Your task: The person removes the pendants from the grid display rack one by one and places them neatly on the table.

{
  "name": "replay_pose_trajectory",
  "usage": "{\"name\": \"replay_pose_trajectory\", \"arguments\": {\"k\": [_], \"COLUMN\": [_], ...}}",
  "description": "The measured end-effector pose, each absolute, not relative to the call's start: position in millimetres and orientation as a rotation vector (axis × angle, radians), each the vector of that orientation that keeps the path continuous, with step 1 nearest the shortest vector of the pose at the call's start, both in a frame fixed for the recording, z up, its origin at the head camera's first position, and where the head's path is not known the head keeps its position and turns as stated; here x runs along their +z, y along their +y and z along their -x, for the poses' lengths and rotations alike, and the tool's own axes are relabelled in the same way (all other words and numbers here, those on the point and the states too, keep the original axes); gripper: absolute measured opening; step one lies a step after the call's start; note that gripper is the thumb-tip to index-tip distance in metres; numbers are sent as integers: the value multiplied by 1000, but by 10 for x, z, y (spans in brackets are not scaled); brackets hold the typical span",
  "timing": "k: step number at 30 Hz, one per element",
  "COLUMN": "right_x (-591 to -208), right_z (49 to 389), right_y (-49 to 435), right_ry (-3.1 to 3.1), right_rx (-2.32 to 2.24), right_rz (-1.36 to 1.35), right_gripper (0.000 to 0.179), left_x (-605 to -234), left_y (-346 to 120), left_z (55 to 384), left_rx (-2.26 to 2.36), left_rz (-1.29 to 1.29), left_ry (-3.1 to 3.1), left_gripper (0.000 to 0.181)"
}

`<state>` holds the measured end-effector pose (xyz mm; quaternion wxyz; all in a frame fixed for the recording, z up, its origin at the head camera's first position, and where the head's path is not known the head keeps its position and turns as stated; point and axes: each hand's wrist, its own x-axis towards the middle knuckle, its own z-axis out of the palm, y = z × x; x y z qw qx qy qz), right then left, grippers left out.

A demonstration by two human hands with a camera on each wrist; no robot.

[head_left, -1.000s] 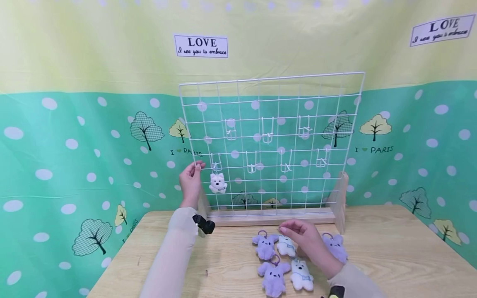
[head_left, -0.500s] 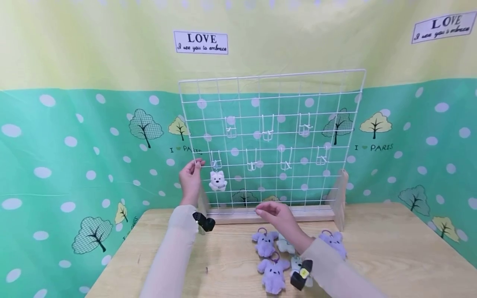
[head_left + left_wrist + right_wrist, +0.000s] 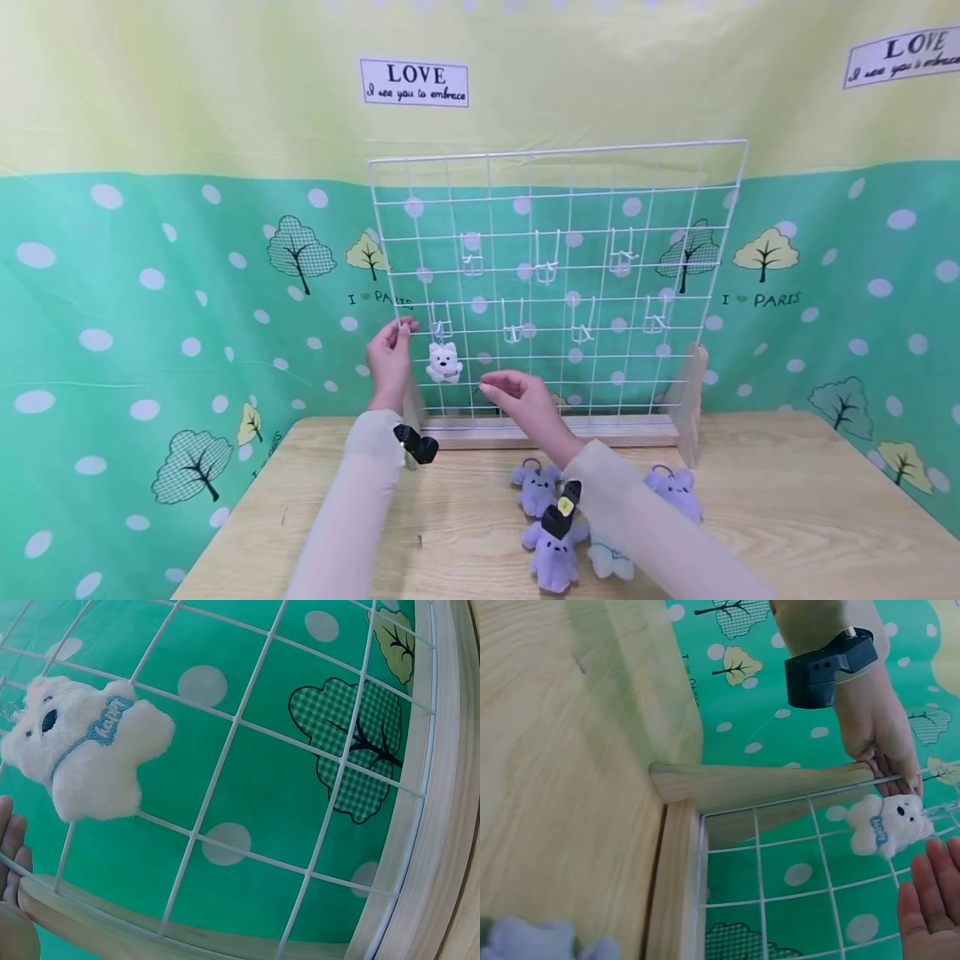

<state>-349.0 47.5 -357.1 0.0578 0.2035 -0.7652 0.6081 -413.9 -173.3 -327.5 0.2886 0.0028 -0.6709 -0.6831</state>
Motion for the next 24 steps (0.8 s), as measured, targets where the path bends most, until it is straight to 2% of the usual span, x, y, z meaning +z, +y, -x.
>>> {"name": "replay_pose_trajectory", "arguments": {"k": [8,15,24], "right_x": [-3349,-3257,-3112], "right_z": [3669,3774,3884], "right_y": [260,95,-31], "right_ry": [-2307,-2300,-2268], "right_rx": [1798,1812,1785], "right_rz": [-705,-646,-608], "right_gripper": [34,30,34], "left_x": [-3283,-3302,-3264], "left_y": [-1749,-1764,-1725], "left_z": [4141,4128,4135], "left_rx": [-1821,-1810,-1818], "left_rz": [7,-2,4], "left_ry": [-1792,-1806,-1794], "left_gripper": [25,26,23]}}
